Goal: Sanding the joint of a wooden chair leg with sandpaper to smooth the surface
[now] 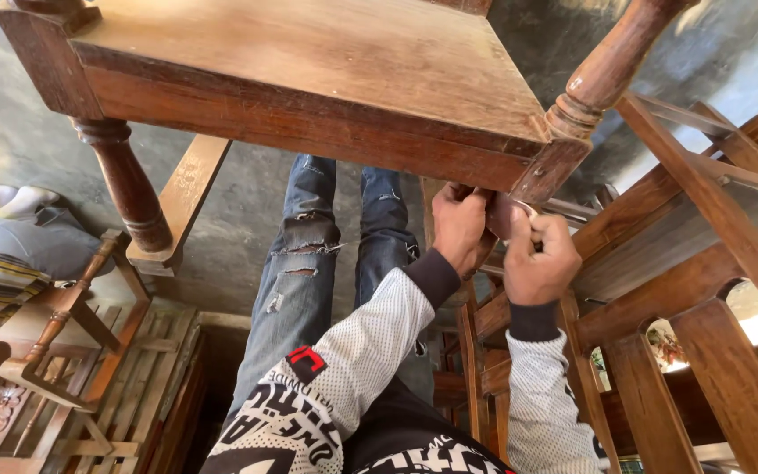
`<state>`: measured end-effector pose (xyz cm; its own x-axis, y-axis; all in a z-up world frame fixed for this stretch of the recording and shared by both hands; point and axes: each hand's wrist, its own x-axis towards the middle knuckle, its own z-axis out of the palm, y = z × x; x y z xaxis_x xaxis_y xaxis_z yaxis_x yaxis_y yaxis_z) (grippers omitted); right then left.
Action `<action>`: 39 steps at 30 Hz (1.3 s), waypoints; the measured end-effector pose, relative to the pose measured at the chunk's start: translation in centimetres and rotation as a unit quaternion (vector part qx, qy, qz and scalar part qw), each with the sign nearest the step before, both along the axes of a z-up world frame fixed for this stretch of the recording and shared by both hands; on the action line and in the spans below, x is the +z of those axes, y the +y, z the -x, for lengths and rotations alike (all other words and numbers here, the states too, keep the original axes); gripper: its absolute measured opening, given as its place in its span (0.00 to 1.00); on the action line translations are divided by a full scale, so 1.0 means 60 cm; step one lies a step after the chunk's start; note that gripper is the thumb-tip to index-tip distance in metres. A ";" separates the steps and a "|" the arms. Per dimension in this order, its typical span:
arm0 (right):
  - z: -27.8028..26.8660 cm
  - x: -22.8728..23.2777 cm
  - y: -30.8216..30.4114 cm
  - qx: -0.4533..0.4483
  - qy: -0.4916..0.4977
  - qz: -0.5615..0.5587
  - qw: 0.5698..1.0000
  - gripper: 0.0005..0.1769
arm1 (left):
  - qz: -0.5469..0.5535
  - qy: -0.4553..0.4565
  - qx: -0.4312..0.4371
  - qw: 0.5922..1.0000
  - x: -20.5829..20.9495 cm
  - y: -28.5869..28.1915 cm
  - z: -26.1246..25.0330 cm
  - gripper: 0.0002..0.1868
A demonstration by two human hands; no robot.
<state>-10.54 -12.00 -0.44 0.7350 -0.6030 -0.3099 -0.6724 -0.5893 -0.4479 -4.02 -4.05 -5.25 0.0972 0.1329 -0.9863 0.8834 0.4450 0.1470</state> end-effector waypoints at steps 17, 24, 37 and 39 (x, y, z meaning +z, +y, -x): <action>-0.041 0.037 0.032 -0.007 -0.006 0.018 1.000 0.16 | 0.005 0.069 0.012 0.998 -0.051 -0.006 0.038 0.18; -0.052 0.028 0.032 -0.002 -0.006 -0.001 1.000 0.16 | 0.020 -0.041 -0.072 0.996 -0.015 0.013 0.050 0.19; -0.021 0.008 0.017 -0.008 -0.004 0.010 1.000 0.14 | -0.066 0.006 -0.067 0.995 -0.015 -0.020 0.019 0.17; -0.036 0.009 0.039 -0.009 0.005 0.023 1.000 0.15 | -0.040 0.003 -0.061 0.997 -0.042 -0.013 0.052 0.16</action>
<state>-8.40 -9.64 0.10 0.7209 -0.6298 -0.2892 -0.6875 -0.5971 -0.4134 -7.11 -4.85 -7.75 0.1123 0.1987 -0.9736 0.9309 0.3217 0.1730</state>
